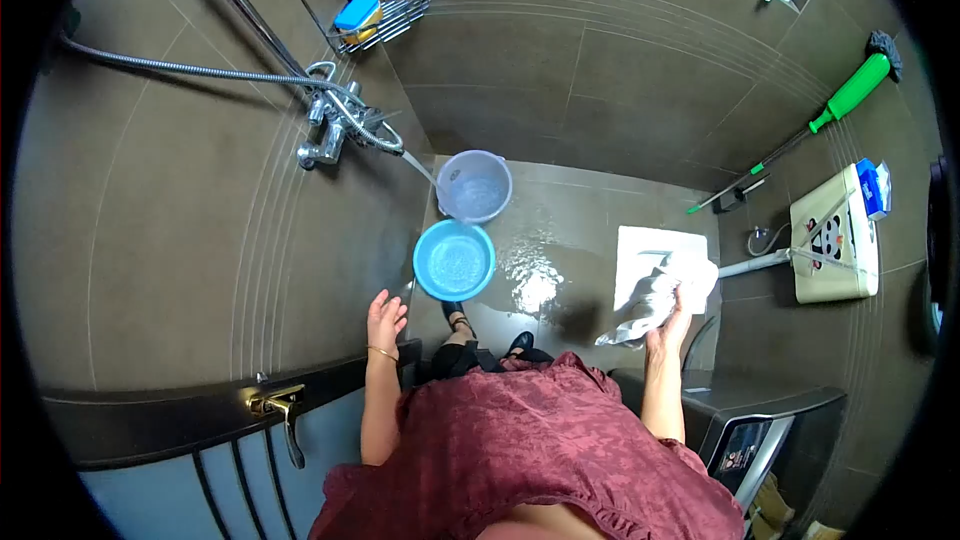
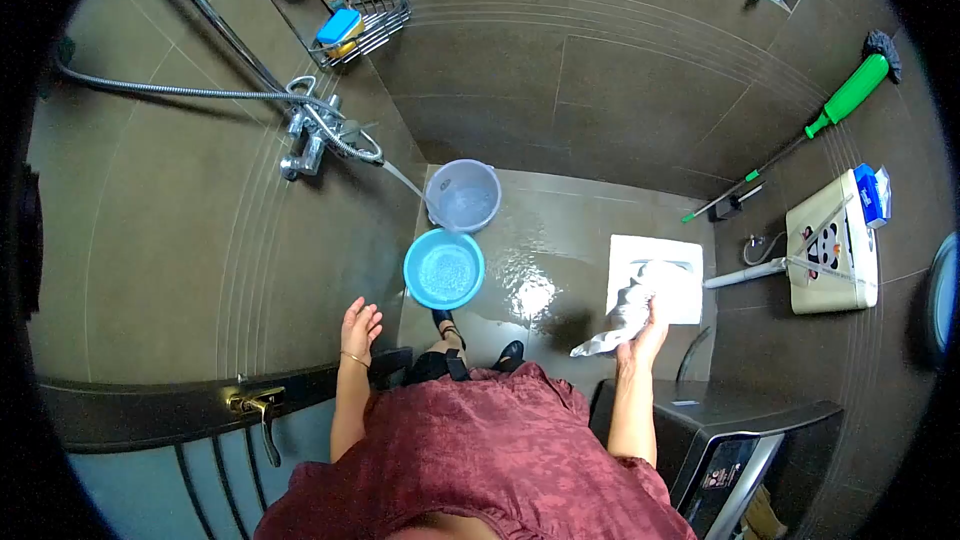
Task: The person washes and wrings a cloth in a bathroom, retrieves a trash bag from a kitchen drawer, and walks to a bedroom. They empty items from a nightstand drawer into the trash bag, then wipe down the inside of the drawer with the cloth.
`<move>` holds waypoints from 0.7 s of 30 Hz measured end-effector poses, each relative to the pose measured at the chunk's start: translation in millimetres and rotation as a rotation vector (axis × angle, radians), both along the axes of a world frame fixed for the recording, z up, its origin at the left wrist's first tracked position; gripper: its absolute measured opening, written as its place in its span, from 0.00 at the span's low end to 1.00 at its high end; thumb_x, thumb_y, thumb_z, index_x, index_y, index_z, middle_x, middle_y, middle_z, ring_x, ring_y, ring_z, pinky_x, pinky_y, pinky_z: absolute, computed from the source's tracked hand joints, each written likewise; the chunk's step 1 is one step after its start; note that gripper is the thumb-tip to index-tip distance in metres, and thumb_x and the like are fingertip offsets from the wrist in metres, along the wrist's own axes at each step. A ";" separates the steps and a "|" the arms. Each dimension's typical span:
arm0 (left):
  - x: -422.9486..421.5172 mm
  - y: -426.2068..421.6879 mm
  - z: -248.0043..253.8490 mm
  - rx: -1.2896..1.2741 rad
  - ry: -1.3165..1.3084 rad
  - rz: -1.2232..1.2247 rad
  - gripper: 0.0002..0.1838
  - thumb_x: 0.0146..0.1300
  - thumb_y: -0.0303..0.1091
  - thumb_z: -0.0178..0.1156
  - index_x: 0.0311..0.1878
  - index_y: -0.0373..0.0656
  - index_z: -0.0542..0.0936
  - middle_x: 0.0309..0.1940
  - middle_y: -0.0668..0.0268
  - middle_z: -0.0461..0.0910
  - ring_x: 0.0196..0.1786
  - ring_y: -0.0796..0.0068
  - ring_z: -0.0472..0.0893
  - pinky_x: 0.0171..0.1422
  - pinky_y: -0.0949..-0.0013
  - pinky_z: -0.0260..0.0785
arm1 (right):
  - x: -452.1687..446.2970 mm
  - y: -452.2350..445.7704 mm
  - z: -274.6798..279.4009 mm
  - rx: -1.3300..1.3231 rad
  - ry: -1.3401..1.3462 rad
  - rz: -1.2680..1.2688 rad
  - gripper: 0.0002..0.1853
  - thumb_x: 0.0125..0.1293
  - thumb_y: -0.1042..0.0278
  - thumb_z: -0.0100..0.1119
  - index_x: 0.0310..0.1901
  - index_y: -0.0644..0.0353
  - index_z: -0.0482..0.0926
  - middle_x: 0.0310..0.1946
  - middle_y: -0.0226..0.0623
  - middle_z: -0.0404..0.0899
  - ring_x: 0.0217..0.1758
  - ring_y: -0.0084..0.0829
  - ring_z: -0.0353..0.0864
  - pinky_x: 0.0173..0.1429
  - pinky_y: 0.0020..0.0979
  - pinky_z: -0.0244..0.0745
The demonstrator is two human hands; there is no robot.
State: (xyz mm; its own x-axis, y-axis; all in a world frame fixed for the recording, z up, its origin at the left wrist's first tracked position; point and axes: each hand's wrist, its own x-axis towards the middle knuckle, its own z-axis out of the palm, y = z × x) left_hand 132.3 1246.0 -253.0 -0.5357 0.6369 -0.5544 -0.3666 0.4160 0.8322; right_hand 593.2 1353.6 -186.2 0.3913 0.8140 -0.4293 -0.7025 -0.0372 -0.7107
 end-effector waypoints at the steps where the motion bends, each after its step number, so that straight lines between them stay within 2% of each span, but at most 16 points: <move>1: -0.1 1.1 0.7 -0.015 0.014 -0.007 0.28 0.68 0.37 0.55 0.69 0.44 0.62 0.53 0.65 0.75 0.47 0.78 0.77 0.47 0.73 0.72 | 3.3 -0.2 -10.5 0.018 0.014 0.021 0.17 0.68 0.63 0.52 0.53 0.65 0.74 0.46 0.39 0.79 0.46 0.34 0.79 0.50 0.36 0.74; 7: -4.3 6.3 -9.5 -0.084 0.034 -0.080 0.32 0.64 0.38 0.60 0.69 0.45 0.61 0.51 0.65 0.76 0.45 0.79 0.77 0.45 0.73 0.72 | -11.2 12.4 -38.3 -0.027 0.033 -0.004 0.17 0.65 0.63 0.55 0.52 0.62 0.75 0.45 0.38 0.78 0.47 0.33 0.78 0.49 0.36 0.74; 9: -4.3 14.6 -19.3 -0.110 0.014 -0.106 0.32 0.64 0.38 0.60 0.69 0.45 0.61 0.52 0.64 0.75 0.45 0.77 0.78 0.44 0.73 0.72 | -26.0 26.8 -51.1 -0.051 0.067 0.083 0.16 0.64 0.63 0.55 0.52 0.61 0.75 0.44 0.37 0.78 0.46 0.33 0.78 0.50 0.36 0.73; 11: -1.9 24.5 -30.9 -0.141 -0.015 -0.108 0.32 0.63 0.37 0.61 0.68 0.45 0.62 0.47 0.69 0.77 0.43 0.77 0.79 0.43 0.73 0.74 | -59.1 47.7 -49.5 -0.108 0.131 0.154 0.18 0.63 0.62 0.56 0.52 0.61 0.74 0.44 0.37 0.78 0.45 0.34 0.78 0.48 0.37 0.74; 13: -1.2 35.6 -40.3 -0.164 -0.093 -0.129 0.33 0.63 0.37 0.61 0.69 0.44 0.60 0.47 0.68 0.76 0.46 0.75 0.78 0.46 0.71 0.73 | -93.6 70.0 -67.8 -0.125 0.181 0.276 0.18 0.64 0.59 0.57 0.51 0.60 0.74 0.42 0.38 0.79 0.43 0.35 0.79 0.47 0.40 0.75; 15: -2.9 46.7 -48.4 -0.177 -0.097 -0.163 0.35 0.64 0.37 0.59 0.71 0.42 0.57 0.50 0.64 0.74 0.50 0.71 0.77 0.52 0.67 0.72 | -137.7 89.2 -58.6 -0.174 0.168 0.380 0.18 0.63 0.58 0.57 0.50 0.60 0.74 0.42 0.39 0.79 0.44 0.36 0.79 0.47 0.40 0.75; 18: -15.4 64.0 -63.9 -0.156 -0.153 -0.146 0.34 0.66 0.39 0.57 0.71 0.42 0.57 0.54 0.61 0.74 0.51 0.68 0.77 0.53 0.66 0.72 | -194.1 112.9 -53.5 -0.221 0.167 0.532 0.21 0.62 0.57 0.59 0.53 0.61 0.72 0.49 0.44 0.77 0.52 0.43 0.76 0.56 0.49 0.71; 19: -20.2 71.5 -67.8 -0.130 -0.207 -0.153 0.37 0.66 0.41 0.57 0.73 0.43 0.53 0.59 0.58 0.70 0.56 0.66 0.74 0.57 0.63 0.69 | -209.1 120.3 -57.5 -0.236 0.187 0.568 0.22 0.62 0.58 0.59 0.53 0.61 0.72 0.50 0.45 0.76 0.54 0.44 0.75 0.58 0.50 0.70; 21: -18.1 93.6 -70.3 -0.089 -0.190 -0.211 0.49 0.59 0.45 0.65 0.75 0.43 0.45 0.67 0.53 0.60 0.66 0.58 0.65 0.68 0.55 0.60 | -236.7 127.2 -89.4 -0.310 0.230 0.684 0.21 0.61 0.60 0.58 0.53 0.61 0.73 0.50 0.43 0.77 0.54 0.41 0.76 0.57 0.48 0.71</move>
